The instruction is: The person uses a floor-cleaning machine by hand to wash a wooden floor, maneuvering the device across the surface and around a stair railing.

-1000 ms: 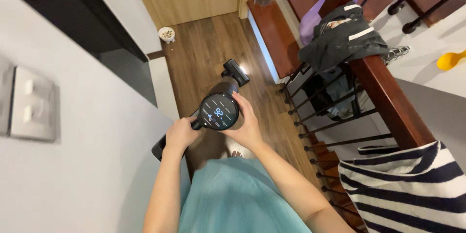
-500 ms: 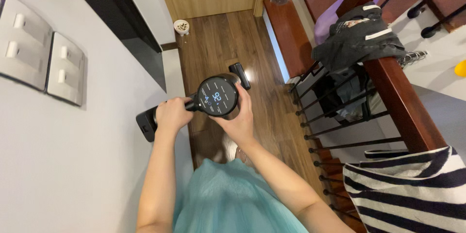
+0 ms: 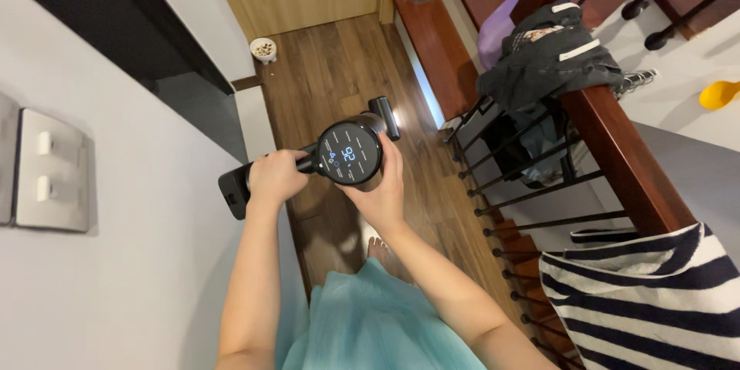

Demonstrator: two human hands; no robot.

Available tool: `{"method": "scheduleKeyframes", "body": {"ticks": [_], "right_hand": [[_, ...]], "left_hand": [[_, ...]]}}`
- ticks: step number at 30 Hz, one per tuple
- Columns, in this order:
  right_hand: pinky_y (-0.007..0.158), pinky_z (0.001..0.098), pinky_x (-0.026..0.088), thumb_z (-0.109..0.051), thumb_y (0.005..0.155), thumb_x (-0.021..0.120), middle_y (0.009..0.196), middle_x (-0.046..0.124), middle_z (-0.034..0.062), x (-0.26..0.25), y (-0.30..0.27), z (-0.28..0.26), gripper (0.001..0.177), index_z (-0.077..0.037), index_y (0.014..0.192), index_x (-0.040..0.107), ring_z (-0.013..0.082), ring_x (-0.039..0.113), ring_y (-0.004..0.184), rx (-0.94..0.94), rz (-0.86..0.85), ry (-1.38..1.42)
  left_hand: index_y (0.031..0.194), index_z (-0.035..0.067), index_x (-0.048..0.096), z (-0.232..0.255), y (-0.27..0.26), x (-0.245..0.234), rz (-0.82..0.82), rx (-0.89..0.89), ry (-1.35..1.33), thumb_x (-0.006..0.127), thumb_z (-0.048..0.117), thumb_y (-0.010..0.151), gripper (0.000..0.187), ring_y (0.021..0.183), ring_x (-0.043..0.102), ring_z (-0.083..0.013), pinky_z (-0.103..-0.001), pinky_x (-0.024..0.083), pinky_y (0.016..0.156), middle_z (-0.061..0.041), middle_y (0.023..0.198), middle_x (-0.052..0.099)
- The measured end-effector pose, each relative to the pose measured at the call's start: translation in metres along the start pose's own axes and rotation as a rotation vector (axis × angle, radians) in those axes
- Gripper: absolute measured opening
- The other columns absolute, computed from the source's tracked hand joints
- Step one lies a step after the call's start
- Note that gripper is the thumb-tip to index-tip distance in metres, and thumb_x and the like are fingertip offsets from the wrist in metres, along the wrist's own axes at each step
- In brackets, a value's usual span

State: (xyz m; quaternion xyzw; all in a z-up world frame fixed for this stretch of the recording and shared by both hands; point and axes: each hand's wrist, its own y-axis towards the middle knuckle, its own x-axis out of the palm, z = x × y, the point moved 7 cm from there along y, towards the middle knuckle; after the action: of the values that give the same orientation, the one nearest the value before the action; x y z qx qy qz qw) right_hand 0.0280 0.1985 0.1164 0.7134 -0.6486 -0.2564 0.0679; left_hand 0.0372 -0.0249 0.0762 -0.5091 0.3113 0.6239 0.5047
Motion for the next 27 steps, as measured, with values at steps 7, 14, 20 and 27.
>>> {"method": "scheduleKeyframes", "body": {"ticks": [7,14,20,27], "right_hand": [[0.117,0.0427,0.045,-0.014,0.063,0.097,0.152,0.046,0.0182,-0.004,0.009,0.015,0.106,-0.004,0.152,0.039,0.0354,0.050,0.140,-0.033,0.002,-0.104],[0.118,0.0428,0.043,-0.015,0.063,0.097,0.154,0.046,0.0183,-0.010,0.023,0.028,0.108,-0.005,0.153,0.038,0.0361,0.049,0.142,0.003,-0.010,-0.130],[0.119,0.0432,0.041,-0.013,0.062,0.096,0.155,0.045,0.0182,-0.014,0.033,0.033,0.107,-0.005,0.152,0.039,0.0363,0.046,0.145,-0.014,-0.016,-0.151],[0.119,0.0430,0.041,-0.014,0.064,0.097,0.156,0.045,0.0175,-0.017,0.040,0.043,0.106,-0.005,0.153,0.039,0.0359,0.046,0.145,-0.009,-0.042,-0.168]], "left_hand": [[0.114,0.025,0.080,0.007,0.014,0.019,-0.045,0.001,-0.103,0.066,0.010,0.069,0.049,0.096,0.072,-0.0348,-0.045,0.056,0.092,-0.015,0.099,0.076],[0.117,0.025,0.078,0.020,0.030,0.030,-0.090,-0.008,-0.136,0.071,0.013,0.070,0.049,0.099,0.071,-0.0349,-0.044,0.056,0.092,-0.015,0.104,0.076],[0.118,0.025,0.078,0.027,0.043,0.041,-0.113,0.000,-0.165,0.074,0.015,0.069,0.050,0.100,0.071,-0.0344,-0.045,0.056,0.092,-0.014,0.104,0.076],[0.119,0.025,0.077,0.030,0.056,0.061,-0.114,0.019,-0.181,0.076,0.018,0.069,0.050,0.100,0.071,-0.0344,-0.045,0.056,0.092,-0.015,0.103,0.076]]}}
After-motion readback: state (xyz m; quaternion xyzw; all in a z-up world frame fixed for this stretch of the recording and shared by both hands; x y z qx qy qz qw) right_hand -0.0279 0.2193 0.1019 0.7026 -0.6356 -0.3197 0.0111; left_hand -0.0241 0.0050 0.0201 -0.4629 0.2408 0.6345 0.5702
